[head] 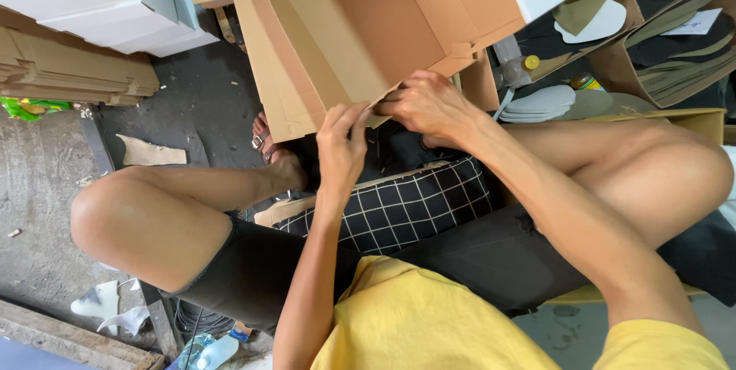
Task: The person assembles a cardboard box by folding the flaps and securing them with white tape. They work on a flat surface surrounded by other boxes and materials.
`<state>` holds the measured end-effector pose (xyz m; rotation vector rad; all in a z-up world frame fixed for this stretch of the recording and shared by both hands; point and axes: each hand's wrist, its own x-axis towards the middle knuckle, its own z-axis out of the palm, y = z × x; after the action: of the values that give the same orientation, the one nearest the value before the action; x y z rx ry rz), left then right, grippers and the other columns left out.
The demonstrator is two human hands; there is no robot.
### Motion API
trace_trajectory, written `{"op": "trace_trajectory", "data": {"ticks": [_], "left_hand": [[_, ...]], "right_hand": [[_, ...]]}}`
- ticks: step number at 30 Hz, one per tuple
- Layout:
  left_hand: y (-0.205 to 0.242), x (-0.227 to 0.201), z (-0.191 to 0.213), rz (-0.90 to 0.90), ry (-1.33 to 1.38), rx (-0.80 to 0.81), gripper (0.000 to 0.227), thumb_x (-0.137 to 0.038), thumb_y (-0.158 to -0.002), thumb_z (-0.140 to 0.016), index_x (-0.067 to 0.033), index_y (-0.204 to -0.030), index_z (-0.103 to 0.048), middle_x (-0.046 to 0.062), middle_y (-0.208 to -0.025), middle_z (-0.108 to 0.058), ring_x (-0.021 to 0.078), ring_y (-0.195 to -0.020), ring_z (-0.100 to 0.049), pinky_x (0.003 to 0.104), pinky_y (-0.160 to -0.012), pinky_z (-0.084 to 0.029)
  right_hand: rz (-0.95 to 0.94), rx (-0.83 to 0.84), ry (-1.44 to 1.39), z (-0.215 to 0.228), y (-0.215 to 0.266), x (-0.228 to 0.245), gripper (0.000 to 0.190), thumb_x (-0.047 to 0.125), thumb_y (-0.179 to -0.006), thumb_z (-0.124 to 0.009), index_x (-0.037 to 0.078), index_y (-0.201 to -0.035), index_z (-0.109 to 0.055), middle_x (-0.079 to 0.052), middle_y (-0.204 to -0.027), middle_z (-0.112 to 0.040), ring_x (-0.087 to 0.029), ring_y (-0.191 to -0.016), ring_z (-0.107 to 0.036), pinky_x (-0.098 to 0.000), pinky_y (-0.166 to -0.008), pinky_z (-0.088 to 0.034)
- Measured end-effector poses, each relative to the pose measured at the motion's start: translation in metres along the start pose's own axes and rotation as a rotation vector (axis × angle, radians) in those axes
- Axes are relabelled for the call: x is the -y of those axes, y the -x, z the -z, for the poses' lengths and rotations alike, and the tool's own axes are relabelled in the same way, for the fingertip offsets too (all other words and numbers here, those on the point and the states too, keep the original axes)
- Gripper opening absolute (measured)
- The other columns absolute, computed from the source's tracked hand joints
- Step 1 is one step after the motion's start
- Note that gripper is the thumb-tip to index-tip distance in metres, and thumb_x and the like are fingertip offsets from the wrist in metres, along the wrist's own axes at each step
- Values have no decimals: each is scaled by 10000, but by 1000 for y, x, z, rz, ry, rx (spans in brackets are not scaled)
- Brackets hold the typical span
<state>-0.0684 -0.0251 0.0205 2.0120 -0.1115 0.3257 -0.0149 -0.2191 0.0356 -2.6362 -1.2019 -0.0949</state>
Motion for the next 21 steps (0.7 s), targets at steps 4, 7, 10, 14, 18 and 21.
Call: {"op": "trace_trajectory", "data": {"ticks": [4, 7, 10, 14, 18, 21], "left_hand": [[-6, -9, -5, -20, -218, 81, 77, -40, -984, -742, -29, -1039, -795, 79, -890, -743, 290, -946, -733, 568, -1229, -255], [-2, 1, -21, -56, -503, 58, 137, -165, -1060, -662, -96, -1046, -780, 5, -853, -725, 214, -855, -715, 621, -1277, -112], [5, 9, -39, -142, -714, 103, 167, -24, -1018, -574, -112, -1067, -707, 29, -910, -726, 245, -969, -732, 672, -1250, -71], [7, 1, -50, -268, -856, 66, 236, -159, -937, -653, -54, -1148, -638, 122, -1135, -620, 320, -1202, -571, 788, -1168, -163], [17, 1, -56, -306, -963, 52, 783, -619, -965, -688, -38, -1474, -562, 201, -1529, -493, 384, -1517, -347, 790, -1164, -85], [24, 1, -57, -458, -830, 38, 679, -582, -966, -693, -286, -1547, -507, 196, -1486, -500, 394, -1492, -374, 791, -1153, -40]], "right_hand": [[31, -3, 82, -23, 8, -7, 53, 316, -946, -658, 301, -970, -614, 149, -931, -661, -124, -992, -673, -328, -995, -488], [23, -35, -220, 28, 22, -8, 171, 351, -1039, -644, 194, -1079, -700, 1, -912, -697, -235, -1028, -715, -422, -980, -536], [-234, 10, -291, 63, 58, -20, 246, 176, -1005, -692, 170, -1249, -714, -42, -1147, -746, -296, -1195, -693, -471, -1007, -554], [-755, 23, -173, 57, 113, -48, 246, 276, -1060, -699, 152, -1258, -622, -51, -1221, -653, -256, -1178, -690, -348, -872, -619], [-1022, 162, -444, 60, 86, -44, 666, 292, -1004, -735, 86, -1549, -411, -222, -1392, -622, -405, -1240, -650, -517, -955, -602], [-994, 89, -326, 38, 80, -45, 499, 183, -1070, -611, 59, -1498, -387, -355, -1221, -648, -531, -1144, -663, -607, -880, -599]]}}
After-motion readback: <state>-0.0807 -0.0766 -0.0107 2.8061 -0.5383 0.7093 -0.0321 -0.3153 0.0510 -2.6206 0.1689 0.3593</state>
